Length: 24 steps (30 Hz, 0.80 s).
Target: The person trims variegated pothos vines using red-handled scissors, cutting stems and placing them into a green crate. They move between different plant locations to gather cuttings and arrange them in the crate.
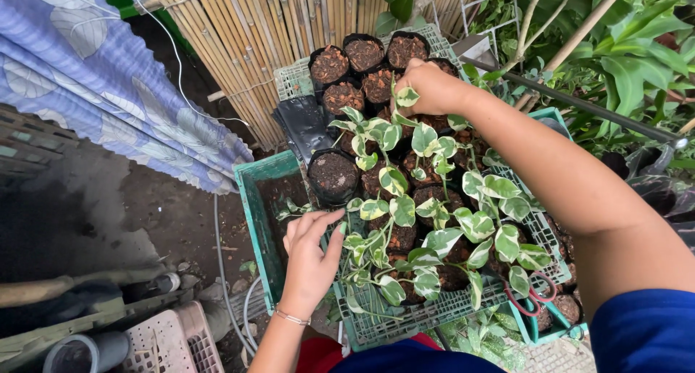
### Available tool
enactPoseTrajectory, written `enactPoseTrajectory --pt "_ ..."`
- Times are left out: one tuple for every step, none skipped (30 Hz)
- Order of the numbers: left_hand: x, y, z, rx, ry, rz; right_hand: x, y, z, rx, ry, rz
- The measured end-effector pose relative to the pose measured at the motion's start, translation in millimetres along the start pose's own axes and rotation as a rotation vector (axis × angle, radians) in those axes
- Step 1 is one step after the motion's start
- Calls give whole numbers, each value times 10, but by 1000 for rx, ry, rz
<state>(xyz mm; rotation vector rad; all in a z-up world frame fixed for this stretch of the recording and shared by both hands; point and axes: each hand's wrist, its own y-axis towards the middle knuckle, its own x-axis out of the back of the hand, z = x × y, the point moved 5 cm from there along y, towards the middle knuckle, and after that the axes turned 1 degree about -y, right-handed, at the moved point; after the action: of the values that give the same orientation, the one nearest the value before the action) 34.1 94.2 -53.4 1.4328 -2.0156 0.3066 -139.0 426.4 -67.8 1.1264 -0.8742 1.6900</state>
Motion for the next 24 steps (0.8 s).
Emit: enactPoseTrajectory --pt "0 -3 2 1 1 -2 -78 1 -59 2 0 0" --pt "0 -6 -4 -10 -4 -3 -146 0 -123 -6 17 -19" --pt "-5 0 -12 -22 -11 -5 -202 -3 -197 -15 32 -39" --pt "-9 4 -10 -24 -12 -6 -229 -11 -209 -14 31 -40" --pt "-14 3 -10 -26 -12 -8 -247 -19 -229 -35 55 -56" --pt "-18 0 -10 -28 -11 -11 -265 -28 -247 -56 80 -72" --pt "-11 2 -21 -26 -12 -13 -243 -37 -226 -53 80 -71" --pt "-9 3 -31 -24 -16 -4 -232 -46 -211 -65 68 -49" --pt "-8 11 -39 -23 -18 5 -220 -52 -200 -76 56 -30" --pt "-6 5 -41 -24 -17 2 -136 -88 -108 -73 56 -31" --pt "4 4 -46 -32 -15 -1 -56 -119 -17 -81 62 -11" --pt "14 4 -51 -41 -13 -5 23 -149 73 -89 68 9" --pt "9 -11 -25 -40 -12 -5 -32 -148 41 -87 69 10" --pt "3 -26 4 -33 -10 -9 -64 -146 11 -77 77 -35" --pt "-5 -36 32 -28 -7 -13 -93 -148 -24 -68 84 -81" --pt "0 -48 55 -29 -7 -13 -137 -143 -48 -68 84 -82" --pt "-2 -61 90 -4 -9 -6 -156 -144 -73 -63 69 -136" --pt "-5 -72 127 21 -12 0 -177 -144 -98 -58 54 -191" --pt "1 -88 149 24 -13 2 -231 -133 -134 -59 55 -188" --pt "2 -105 182 47 -11 13 -280 -124 -181 -78 66 -200" --pt "2 -127 218 71 -10 23 -337 -116 -225 -98 77 -212" --pt "-6 -140 241 75 -11 26 -341 -99 -227 -99 80 -208" --pt "-10 -159 263 80 -15 24 -351 -81 -237 -127 78 -189" --pt "-13 -183 284 84 -20 21 -363 -67 -244 -154 77 -170"
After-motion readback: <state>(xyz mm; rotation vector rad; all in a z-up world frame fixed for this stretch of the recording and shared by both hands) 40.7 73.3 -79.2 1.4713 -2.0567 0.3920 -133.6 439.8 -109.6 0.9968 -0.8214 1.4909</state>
